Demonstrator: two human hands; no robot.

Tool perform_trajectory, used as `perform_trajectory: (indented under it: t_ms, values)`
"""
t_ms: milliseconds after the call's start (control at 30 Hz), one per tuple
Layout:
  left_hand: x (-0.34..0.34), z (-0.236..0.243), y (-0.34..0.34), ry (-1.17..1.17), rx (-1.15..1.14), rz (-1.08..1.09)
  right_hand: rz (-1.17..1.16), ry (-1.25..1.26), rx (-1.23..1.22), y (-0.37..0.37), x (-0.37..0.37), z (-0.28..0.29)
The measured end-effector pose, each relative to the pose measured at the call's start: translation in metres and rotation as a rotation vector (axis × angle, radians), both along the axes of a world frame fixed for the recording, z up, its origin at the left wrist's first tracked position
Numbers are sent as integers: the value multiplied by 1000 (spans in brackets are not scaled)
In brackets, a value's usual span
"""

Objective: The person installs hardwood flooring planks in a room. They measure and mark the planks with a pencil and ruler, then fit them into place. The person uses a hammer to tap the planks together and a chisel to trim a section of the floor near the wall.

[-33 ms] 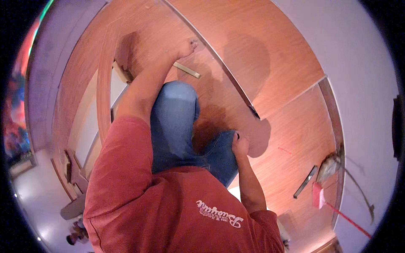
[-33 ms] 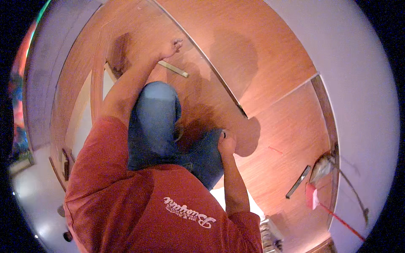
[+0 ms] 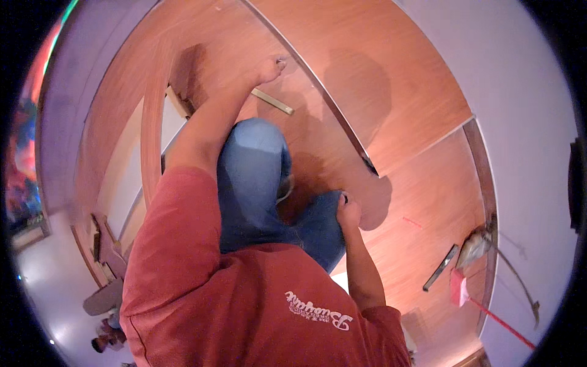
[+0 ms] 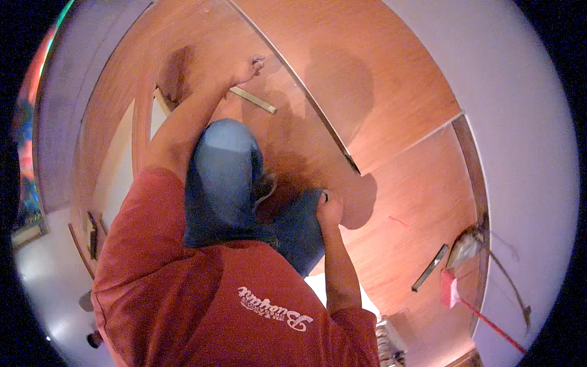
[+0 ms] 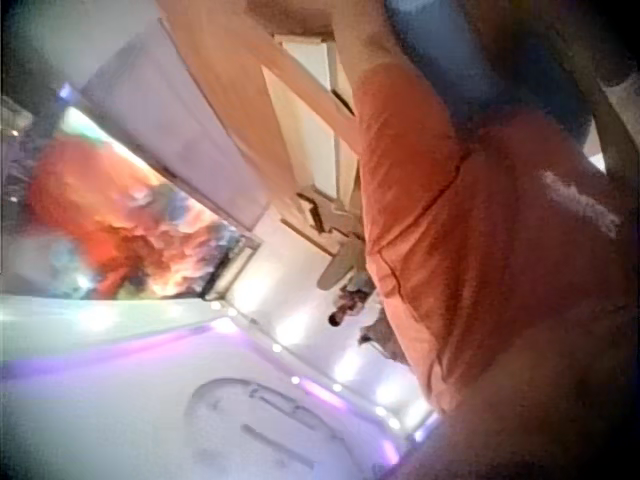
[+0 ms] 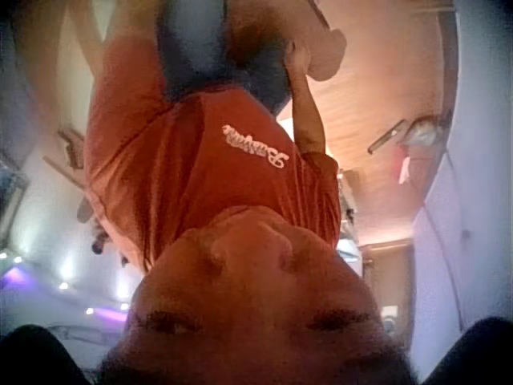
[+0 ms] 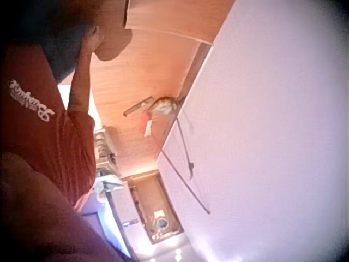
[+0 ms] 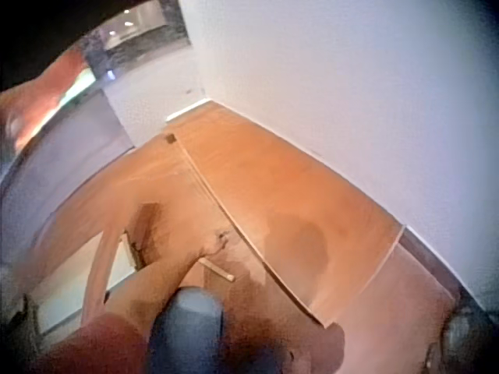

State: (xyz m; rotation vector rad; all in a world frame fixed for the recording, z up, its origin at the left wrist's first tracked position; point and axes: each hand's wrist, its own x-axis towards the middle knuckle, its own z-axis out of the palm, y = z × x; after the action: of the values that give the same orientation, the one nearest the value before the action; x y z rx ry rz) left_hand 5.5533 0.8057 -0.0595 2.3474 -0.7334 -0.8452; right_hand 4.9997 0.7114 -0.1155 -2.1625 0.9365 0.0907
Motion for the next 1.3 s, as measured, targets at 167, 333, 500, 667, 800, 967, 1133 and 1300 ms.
perform_trajectory:
  t_ms: [167, 333, 500, 667, 800, 967, 1133, 1300]
  values:
    - [28, -27, 57, 2, 81, 57, -16, 339, -47, -2, 27, 14]
    - [44, -129, 51, -284, -40, -311, -138, 128, -155, 0, 30, 1]
    - [48, -182, -27, 242, -333, 437, 85, -88, -523, -14, 53, -8]
    - [70, -172, -63, 148, -454, 733, 221, 21, -673, -42, 134, -11]
    - [72, -165, -59, 211, -452, 676, 302, 91, -706, -42, 186, -25]
    - [65, -168, -56, 189, -526, 708, 270, 218, -623, -34, 192, -35]
    - [62, -172, -56, 246, -623, 741, 340, 240, -682, -37, 178, -39]
    - [65, -174, -56, 228, -566, 720, 342, 253, -688, -36, 176, -40]
